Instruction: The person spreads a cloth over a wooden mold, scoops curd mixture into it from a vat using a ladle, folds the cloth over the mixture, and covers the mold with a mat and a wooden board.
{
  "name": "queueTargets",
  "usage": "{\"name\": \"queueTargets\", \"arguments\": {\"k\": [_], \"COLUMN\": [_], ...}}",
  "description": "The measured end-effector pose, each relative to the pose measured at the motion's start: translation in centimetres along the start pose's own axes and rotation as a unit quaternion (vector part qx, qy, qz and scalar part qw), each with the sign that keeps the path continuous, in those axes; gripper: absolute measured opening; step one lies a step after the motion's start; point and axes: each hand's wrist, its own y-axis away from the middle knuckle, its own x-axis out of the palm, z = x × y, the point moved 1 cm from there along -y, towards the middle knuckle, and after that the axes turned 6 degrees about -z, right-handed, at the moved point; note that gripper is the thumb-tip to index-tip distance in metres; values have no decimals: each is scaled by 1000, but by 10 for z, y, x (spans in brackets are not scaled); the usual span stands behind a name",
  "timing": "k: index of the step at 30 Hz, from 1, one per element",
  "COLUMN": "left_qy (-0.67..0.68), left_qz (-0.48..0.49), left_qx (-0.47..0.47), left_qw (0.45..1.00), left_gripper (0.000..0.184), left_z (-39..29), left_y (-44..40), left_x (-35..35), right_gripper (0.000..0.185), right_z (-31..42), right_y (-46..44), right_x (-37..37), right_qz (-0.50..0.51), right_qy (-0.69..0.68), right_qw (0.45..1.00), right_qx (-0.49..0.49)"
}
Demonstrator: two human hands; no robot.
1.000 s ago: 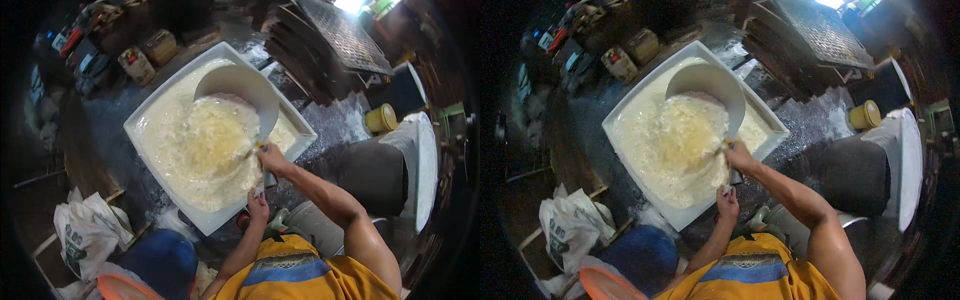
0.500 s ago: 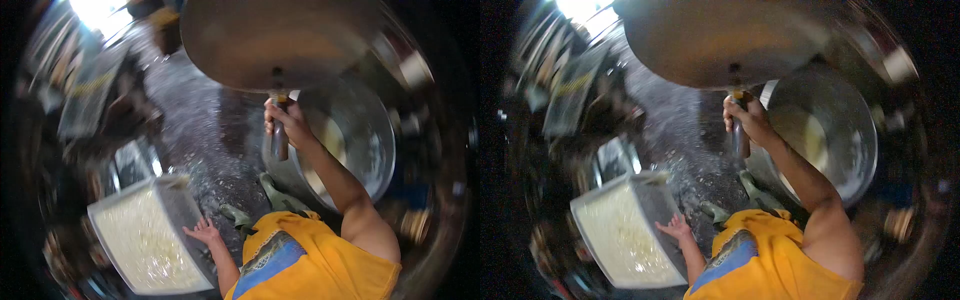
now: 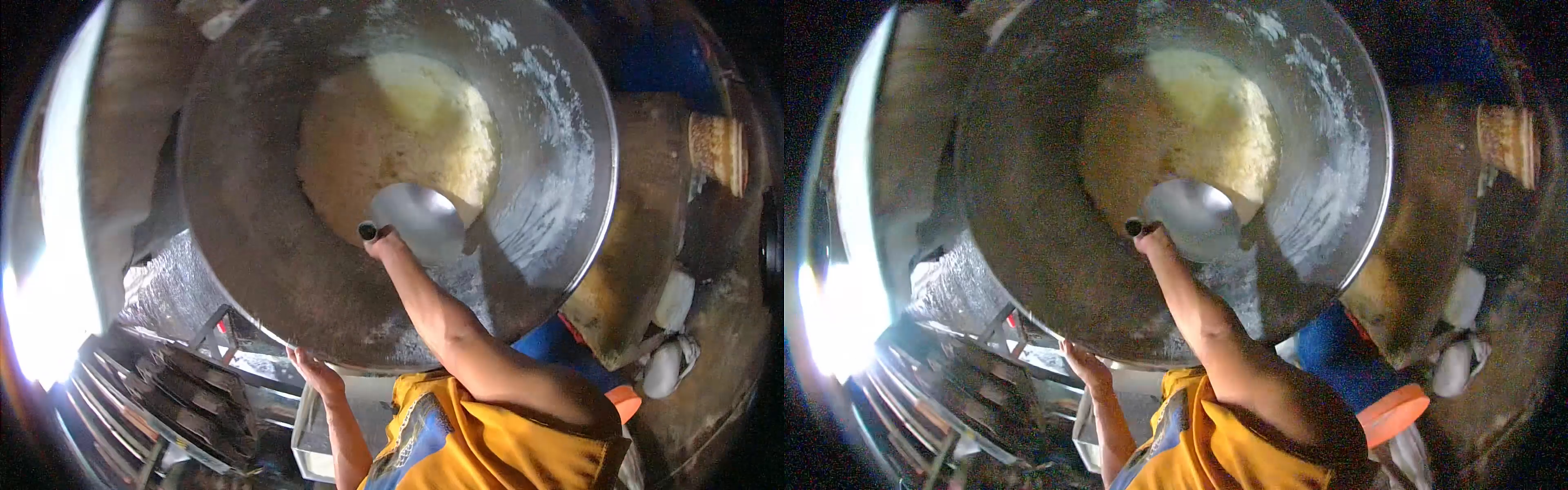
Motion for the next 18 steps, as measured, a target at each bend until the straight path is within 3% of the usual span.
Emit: {"name": "queueTargets", "arguments": {"k": [3,4,5,7,8,10,11,12,14,15,16,18], "left_qy": [61,-129,-317,-511,-540,-494,-405,-389,-351,-358,-366,-379], "left_qz": [-1,2,-41,5,-26,-92,-130,-153,-200,-214,-188,-136], "left_qx": [-89,45,171,344,341,233,123,81,-3,-15,33,129], "left_qw": [994,991,932,787,769,833,897,905,915,909,911,906], "left_gripper": [47,47,48,50,51,51,50,49,46,46,48,58], "left_z": [-22,-27,-32,-57,-66,-76,-76,-77,-84,-89,-88,-87], "left_y": [3,8,13,33,44,48,46,49,57,68,74,87], "left_x": [-4,-17,-30,-34,-31,-46,-65,-81,-98,-96,-93,-86], "right_gripper": [13,14,15,17,9,13,11,11,12,12,12,11], "right_z": [38,52,65,93,108,131,142,152,168,177,184,196], "right_y": [-4,-1,1,1,-3,-13,-17,12,14,20,29,38], "right_x": [-9,-9,-5,-3,0,-2,1,19,24,27,38,56], "right_qz": [-39,-44,-42,-26,0,72,91,-14,20,37,60,53], "right_qy": [-82,-93,-81,-31,19,123,158,273,294,308,324,415], "right_qw": [995,993,993,994,992,970,956,941,928,928,926,876], "right_qx": [-43,-56,-70,-102,-122,-196,-230,-202,-227,-206,-186,-238]}}
